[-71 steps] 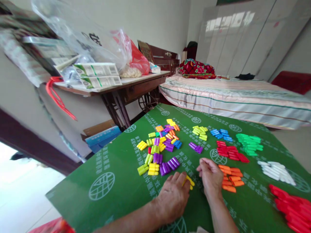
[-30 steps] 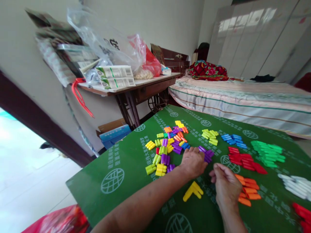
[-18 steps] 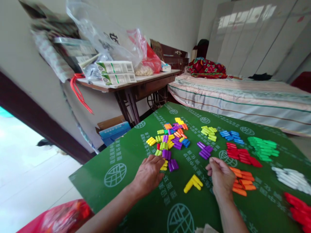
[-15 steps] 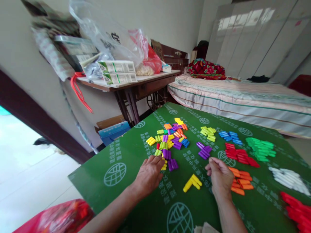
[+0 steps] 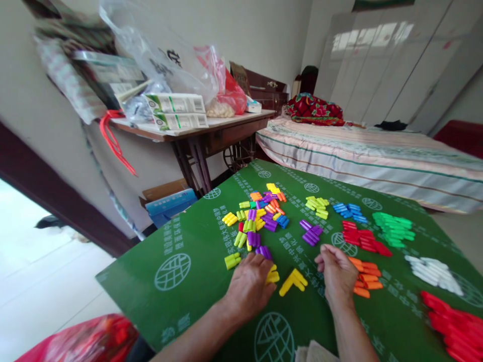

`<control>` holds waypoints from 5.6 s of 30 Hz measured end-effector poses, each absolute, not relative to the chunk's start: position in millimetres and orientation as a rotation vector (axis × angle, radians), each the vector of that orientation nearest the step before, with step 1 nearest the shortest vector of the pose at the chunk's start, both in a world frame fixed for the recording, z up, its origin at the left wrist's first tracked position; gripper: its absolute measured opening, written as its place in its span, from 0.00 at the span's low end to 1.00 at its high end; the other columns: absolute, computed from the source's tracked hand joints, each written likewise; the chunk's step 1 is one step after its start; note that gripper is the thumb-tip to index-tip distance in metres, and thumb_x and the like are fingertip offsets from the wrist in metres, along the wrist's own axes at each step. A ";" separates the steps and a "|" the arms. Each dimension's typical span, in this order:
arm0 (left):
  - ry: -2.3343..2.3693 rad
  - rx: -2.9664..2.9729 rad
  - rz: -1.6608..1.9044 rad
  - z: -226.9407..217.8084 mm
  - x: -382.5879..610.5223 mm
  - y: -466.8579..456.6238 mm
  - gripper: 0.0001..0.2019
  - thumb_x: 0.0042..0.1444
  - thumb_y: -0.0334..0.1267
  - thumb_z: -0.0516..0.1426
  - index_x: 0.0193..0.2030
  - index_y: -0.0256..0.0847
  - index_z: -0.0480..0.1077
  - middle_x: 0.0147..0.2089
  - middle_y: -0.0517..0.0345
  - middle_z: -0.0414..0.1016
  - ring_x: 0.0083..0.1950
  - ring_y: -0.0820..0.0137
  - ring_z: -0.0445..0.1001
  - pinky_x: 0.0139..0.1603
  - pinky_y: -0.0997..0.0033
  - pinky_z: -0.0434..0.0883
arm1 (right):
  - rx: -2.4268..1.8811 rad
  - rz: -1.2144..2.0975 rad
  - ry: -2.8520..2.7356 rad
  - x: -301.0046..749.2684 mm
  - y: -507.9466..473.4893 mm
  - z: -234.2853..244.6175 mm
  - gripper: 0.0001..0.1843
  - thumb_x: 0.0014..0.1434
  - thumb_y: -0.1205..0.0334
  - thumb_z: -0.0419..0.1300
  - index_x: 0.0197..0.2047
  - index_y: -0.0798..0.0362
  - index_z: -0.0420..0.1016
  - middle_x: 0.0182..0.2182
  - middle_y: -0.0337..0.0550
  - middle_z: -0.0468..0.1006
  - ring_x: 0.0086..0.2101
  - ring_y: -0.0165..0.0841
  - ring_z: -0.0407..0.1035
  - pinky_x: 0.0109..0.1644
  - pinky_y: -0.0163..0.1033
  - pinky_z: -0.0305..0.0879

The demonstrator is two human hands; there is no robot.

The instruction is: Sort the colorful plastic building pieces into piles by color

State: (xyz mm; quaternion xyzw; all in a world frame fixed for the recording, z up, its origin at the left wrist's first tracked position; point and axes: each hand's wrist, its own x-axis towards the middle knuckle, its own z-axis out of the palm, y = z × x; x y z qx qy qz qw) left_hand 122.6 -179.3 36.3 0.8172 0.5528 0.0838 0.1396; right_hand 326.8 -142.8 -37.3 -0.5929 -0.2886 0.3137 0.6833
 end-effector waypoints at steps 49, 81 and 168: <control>1.261 2.264 0.308 32.6 134.7 -194.3 0.10 0.54 0.36 0.53 0.43 0.42 0.67 0.46 0.54 0.70 0.48 0.67 0.69 0.49 0.70 0.68 | -1.395 0.809 -0.689 324.5 -146.8 -32.0 0.18 0.45 0.52 0.66 0.34 0.58 0.75 0.15 0.35 0.72 0.15 0.24 0.60 0.17 0.29 0.58; 1.659 2.324 0.111 35.1 120.4 -142.9 0.13 0.52 0.34 0.52 0.46 0.41 0.66 0.47 0.52 0.67 0.45 0.65 0.71 0.42 0.67 0.70 | -1.405 0.827 -0.759 319.3 -141.5 -39.1 0.22 0.47 0.46 0.63 0.35 0.57 0.75 0.16 0.35 0.71 0.14 0.25 0.59 0.17 0.31 0.56; 1.652 2.374 0.338 44.4 203.2 -59.4 0.17 0.52 0.48 0.55 0.44 0.39 0.68 0.45 0.51 0.71 0.44 0.64 0.73 0.43 0.67 0.70 | -1.479 0.899 -0.814 319.6 -141.2 -33.5 0.20 0.46 0.47 0.61 0.35 0.57 0.74 0.16 0.35 0.71 0.15 0.27 0.61 0.18 0.32 0.58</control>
